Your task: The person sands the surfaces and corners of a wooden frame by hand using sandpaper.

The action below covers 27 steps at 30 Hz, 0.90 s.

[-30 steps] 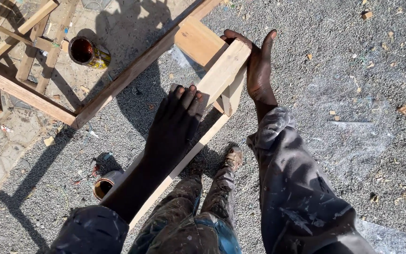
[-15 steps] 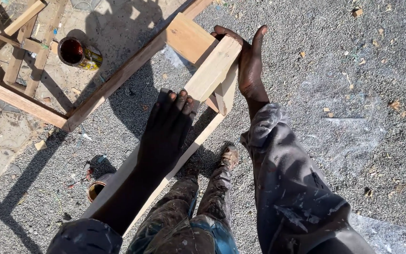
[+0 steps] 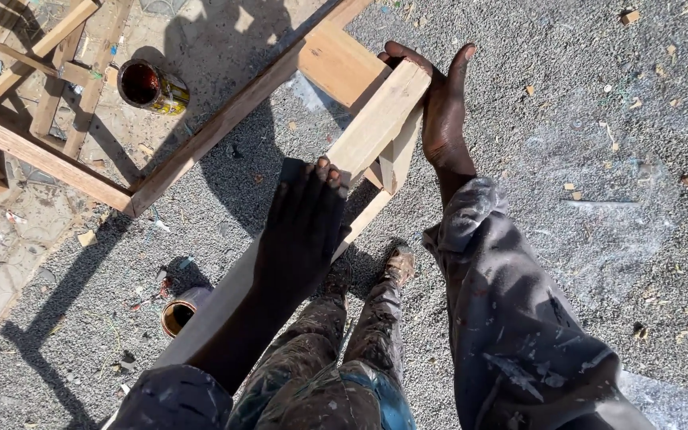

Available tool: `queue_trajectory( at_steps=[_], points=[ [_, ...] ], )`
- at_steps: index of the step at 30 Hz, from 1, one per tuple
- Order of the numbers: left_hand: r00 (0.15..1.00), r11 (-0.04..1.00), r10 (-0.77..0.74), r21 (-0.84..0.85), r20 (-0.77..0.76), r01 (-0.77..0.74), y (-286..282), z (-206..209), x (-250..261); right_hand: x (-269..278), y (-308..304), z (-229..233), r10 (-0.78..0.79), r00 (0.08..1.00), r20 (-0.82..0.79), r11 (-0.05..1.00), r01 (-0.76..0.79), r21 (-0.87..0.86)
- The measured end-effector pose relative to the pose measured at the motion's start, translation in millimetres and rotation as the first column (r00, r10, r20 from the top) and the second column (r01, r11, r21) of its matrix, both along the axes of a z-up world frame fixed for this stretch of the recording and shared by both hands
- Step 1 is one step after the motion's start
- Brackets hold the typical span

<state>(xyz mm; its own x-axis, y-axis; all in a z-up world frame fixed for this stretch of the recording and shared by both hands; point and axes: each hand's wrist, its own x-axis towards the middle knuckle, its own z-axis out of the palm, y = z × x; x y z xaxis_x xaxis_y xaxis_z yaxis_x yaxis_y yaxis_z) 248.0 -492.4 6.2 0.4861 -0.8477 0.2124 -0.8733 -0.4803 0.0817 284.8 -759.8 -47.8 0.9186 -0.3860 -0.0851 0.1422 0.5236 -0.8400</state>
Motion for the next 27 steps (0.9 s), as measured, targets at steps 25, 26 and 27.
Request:
queue_trajectory(
  at_steps=[25, 26, 27],
  points=[
    [0.806, 0.797, -0.581, 0.119, -0.115, 0.592, -64.0, -9.9, 94.1, -6.0, -16.8, -3.3, 0.254, 0.967, 0.026, 0.953, -0.254, 0.165],
    [0.813, 0.824, -0.547, 0.039, -0.201, 0.565, -27.6, 0.2, 74.9, -4.3, -18.1, -5.7, 0.223, 0.974, 0.037, 0.966, -0.225, 0.125],
    [0.808, 0.849, -0.515, -0.039, -0.287, 0.527, 7.2, 10.0, 54.5, -2.7, -20.3, -8.3, 0.191, 0.980, 0.049, 0.977, -0.195, 0.085]
  ],
)
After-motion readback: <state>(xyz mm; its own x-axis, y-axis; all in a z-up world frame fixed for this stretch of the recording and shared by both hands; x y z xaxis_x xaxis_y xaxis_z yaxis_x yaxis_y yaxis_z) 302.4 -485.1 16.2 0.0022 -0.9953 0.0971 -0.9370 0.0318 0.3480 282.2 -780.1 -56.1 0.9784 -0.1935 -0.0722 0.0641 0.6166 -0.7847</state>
